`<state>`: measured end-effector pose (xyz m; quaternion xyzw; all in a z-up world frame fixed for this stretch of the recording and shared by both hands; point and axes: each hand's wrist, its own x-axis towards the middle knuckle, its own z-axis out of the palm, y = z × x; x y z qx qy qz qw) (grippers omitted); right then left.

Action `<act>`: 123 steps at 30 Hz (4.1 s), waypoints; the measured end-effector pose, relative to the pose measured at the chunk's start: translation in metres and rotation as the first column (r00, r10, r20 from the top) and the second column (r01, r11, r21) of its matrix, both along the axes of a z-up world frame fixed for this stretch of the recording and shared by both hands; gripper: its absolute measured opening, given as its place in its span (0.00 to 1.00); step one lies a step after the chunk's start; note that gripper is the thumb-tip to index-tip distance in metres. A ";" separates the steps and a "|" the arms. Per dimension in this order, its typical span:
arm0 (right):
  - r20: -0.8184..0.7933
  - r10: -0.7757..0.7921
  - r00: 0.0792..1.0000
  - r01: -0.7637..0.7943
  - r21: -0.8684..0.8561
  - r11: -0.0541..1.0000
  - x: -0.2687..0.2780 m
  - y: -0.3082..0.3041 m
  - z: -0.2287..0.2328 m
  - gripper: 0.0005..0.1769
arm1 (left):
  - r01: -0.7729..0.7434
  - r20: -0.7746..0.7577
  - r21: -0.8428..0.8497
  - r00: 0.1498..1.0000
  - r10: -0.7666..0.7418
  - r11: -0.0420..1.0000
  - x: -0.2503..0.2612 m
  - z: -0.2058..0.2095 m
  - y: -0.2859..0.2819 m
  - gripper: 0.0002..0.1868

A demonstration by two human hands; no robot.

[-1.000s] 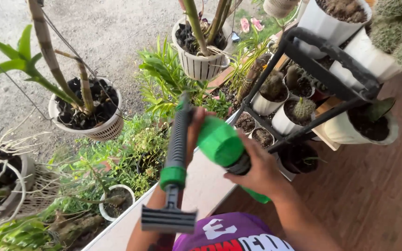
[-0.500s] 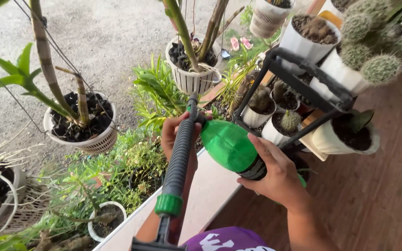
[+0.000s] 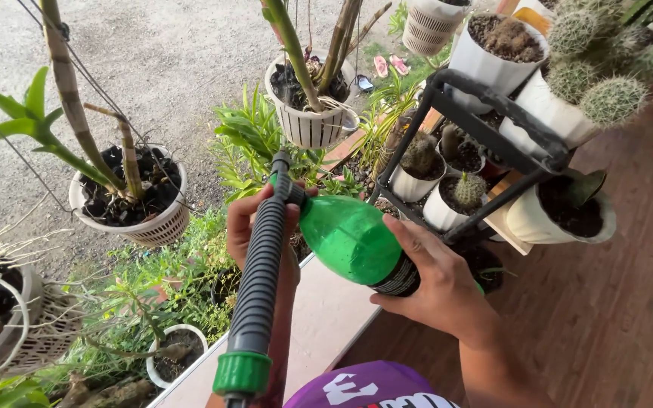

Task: Watering hanging orchids and potted cacti using a manual pressure sprayer.

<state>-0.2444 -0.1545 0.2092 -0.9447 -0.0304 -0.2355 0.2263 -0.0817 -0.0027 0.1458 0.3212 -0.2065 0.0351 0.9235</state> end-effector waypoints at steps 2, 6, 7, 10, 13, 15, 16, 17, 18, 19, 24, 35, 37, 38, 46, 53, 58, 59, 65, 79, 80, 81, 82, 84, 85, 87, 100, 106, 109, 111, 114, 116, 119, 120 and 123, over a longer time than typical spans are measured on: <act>-0.007 -0.015 1.000 0.015 0.000 1.000 -0.004 0.000 0.001 0.65 | 0.011 0.004 0.000 1.000 -0.011 1.000 -0.002 0.001 -0.001 0.19; -0.029 -0.074 0.997 0.074 0.007 0.997 -0.018 -0.003 0.001 0.65 | 0.063 -0.012 0.007 0.998 -0.063 0.998 -0.007 -0.003 -0.012 0.18; -0.029 -0.079 0.996 0.079 0.006 0.997 -0.021 -0.003 0.002 0.65 | 0.068 -0.013 0.007 0.998 -0.068 0.998 -0.008 -0.004 -0.015 0.18; -0.031 -0.120 0.992 0.120 0.018 0.993 -0.031 -0.005 0.004 0.65 | 0.129 -0.064 0.004 0.990 -0.128 0.992 -0.012 -0.007 -0.024 0.18; -0.032 -0.147 0.989 0.148 0.014 0.989 -0.038 -0.008 0.006 0.65 | 0.198 -0.092 -0.027 0.976 -0.200 0.980 -0.017 -0.003 -0.030 0.17; -0.028 -0.148 0.989 0.149 0.006 0.989 -0.040 -0.010 0.006 0.65 | 0.226 -0.084 -0.054 0.970 -0.230 0.973 -0.019 0.001 -0.031 0.17; -0.029 -0.146 0.989 0.147 0.007 0.989 -0.039 -0.009 0.006 0.65 | 0.224 -0.085 -0.054 0.970 -0.228 0.973 -0.018 0.000 -0.030 0.17; -0.029 -0.138 0.990 0.139 0.006 0.990 -0.038 -0.009 0.007 0.65 | 0.218 -0.087 -0.057 0.971 -0.223 0.974 -0.018 -0.001 -0.029 0.17; -0.028 -0.129 0.991 0.130 0.005 0.992 -0.037 -0.008 0.007 0.65 | 0.212 -0.090 -0.059 0.972 -0.216 0.976 -0.018 -0.002 -0.028 0.17; -0.028 -0.126 0.992 0.126 0.006 0.992 -0.035 -0.006 0.008 0.65 | 0.208 -0.091 -0.058 0.973 -0.213 0.976 -0.018 -0.002 -0.024 0.17; -0.027 -0.051 0.998 0.052 0.024 0.998 -0.025 -0.001 0.009 0.65 | 0.117 -0.045 -0.014 0.992 -0.118 0.993 -0.013 -0.002 -0.009 0.19; -0.035 -0.081 0.996 0.081 0.002 0.997 -0.023 -0.004 0.009 0.66 | 0.149 -0.048 -0.022 0.988 -0.150 0.989 -0.009 -0.004 -0.015 0.19; -0.042 -0.102 0.994 0.102 -0.009 0.995 -0.023 -0.006 0.009 0.66 | 0.176 -0.059 -0.033 0.982 -0.177 0.984 -0.009 -0.006 -0.020 0.18; -0.053 -0.125 0.991 0.124 -0.020 0.992 -0.023 -0.007 0.009 0.66 | 0.184 -0.065 -0.040 0.980 -0.186 0.982 -0.008 -0.006 -0.022 0.17; -0.047 -0.104 0.993 0.103 -0.034 0.994 0.001 -0.008 0.011 0.65 | 0.191 -0.072 -0.093 0.978 -0.198 0.977 0.013 -0.008 -0.019 0.18; -0.020 -0.039 0.999 0.038 -0.027 0.999 0.022 0.000 0.017 0.65 | 0.082 -0.015 -0.035 0.996 -0.082 0.996 0.027 0.003 -0.003 0.20; -0.022 -0.024 0.999 0.024 -0.017 1.000 0.027 0.002 0.019 0.66 | 0.043 0.000 -0.031 0.999 -0.043 0.999 0.028 0.006 0.000 0.20; -0.021 -0.032 0.999 0.031 -0.022 0.999 0.026 0.002 0.019 0.66 | 0.051 0.001 -0.032 0.999 -0.051 0.998 0.028 0.007 -0.001 0.20; -0.022 -0.100 0.995 0.099 -0.050 0.994 0.017 -0.003 0.020 0.67 | 0.118 0.000 -0.051 0.993 -0.118 0.992 0.027 0.011 -0.011 0.20; -0.054 -0.146 0.988 0.145 -0.030 0.989 -0.008 -0.007 0.008 0.66 | 0.205 -0.054 -0.044 0.977 -0.207 0.978 0.007 -0.009 -0.015 0.19; -0.058 -0.127 0.990 0.126 -0.022 0.992 -0.008 -0.006 0.007 0.66 | 0.184 -0.057 -0.030 0.981 -0.185 0.982 0.006 -0.014 -0.013 0.19; -0.062 -0.108 0.992 0.107 -0.014 0.994 -0.009 -0.005 0.007 0.65 | 0.163 -0.059 -0.017 0.985 -0.164 0.986 0.006 -0.018 -0.012 0.20; -0.061 -0.108 0.992 0.107 -0.014 0.994 -0.008 -0.004 0.006 0.65 | 0.163 -0.058 -0.017 0.985 -0.164 0.986 0.004 -0.017 -0.010 0.20; -0.077 -0.068 0.995 0.068 0.004 0.998 -0.007 -0.002 0.004 0.65 | 0.131 -0.068 -0.010 0.989 -0.131 0.991 0.001 -0.015 -0.007 0.19; -0.076 -0.067 0.995 0.067 0.005 0.998 -0.008 -0.002 0.004 0.65 | 0.130 -0.067 -0.009 0.989 -0.130 0.992 0.000 -0.014 -0.006 0.19; -0.076 -0.049 0.996 0.051 0.013 0.999 -0.009 -0.003 0.004 0.65 | 0.125 -0.101 -0.007 0.987 -0.125 0.992 -0.002 -0.013 -0.005 0.19; -0.053 -0.165 0.985 0.164 -0.021 0.986 -0.030 -0.014 0.007 0.65 | 0.190 -0.073 0.026 0.980 -0.187 0.982 -0.012 -0.012 -0.029 0.19; -0.058 -0.192 0.980 0.191 -0.016 0.981 -0.032 -0.018 0.006 0.66 | 0.228 -0.024 0.014 0.974 -0.227 0.974 -0.012 -0.007 -0.034 0.18; -0.040 -0.167 0.985 0.166 -0.011 0.986 -0.028 -0.019 0.006 0.65 | 0.238 -0.036 -0.012 0.971 -0.238 0.971 -0.011 -0.002 -0.031 0.18; -0.002 -0.121 0.993 0.121 -0.012 0.993 -0.024 -0.019 0.006 0.65 | 0.212 -0.031 -0.031 0.977 -0.213 0.977 -0.009 -0.002 -0.027 0.19; 0.017 -0.082 0.997 0.082 -0.007 0.997 -0.017 -0.018 0.008 0.65 | 0.159 -0.009 -0.017 0.987 -0.159 0.987 -0.004 -0.001 -0.021 0.19; 0.022 -0.069 0.997 0.069 -0.006 0.998 -0.014 -0.018 0.010 0.65 | 0.145 -0.005 -0.013 0.989 -0.145 0.989 -0.003 0.006 -0.019 0.19; 0.028 -0.060 0.998 0.060 -0.006 0.998 -0.011 -0.019 0.012 0.65 | 0.129 -0.003 -0.006 0.992 -0.129 0.992 -0.003 0.016 -0.016 0.19; 0.028 -0.064 0.998 0.064 -0.006 0.998 -0.010 -0.019 0.013 0.65 | 0.127 -0.007 -0.002 0.992 -0.127 0.992 -0.003 0.019 -0.016 0.19; 0.031 -0.069 0.997 0.069 -0.012 0.998 -0.010 -0.022 0.013 0.65 | 0.134 -0.005 -0.006 0.991 -0.134 0.991 -0.003 0.020 -0.018 0.19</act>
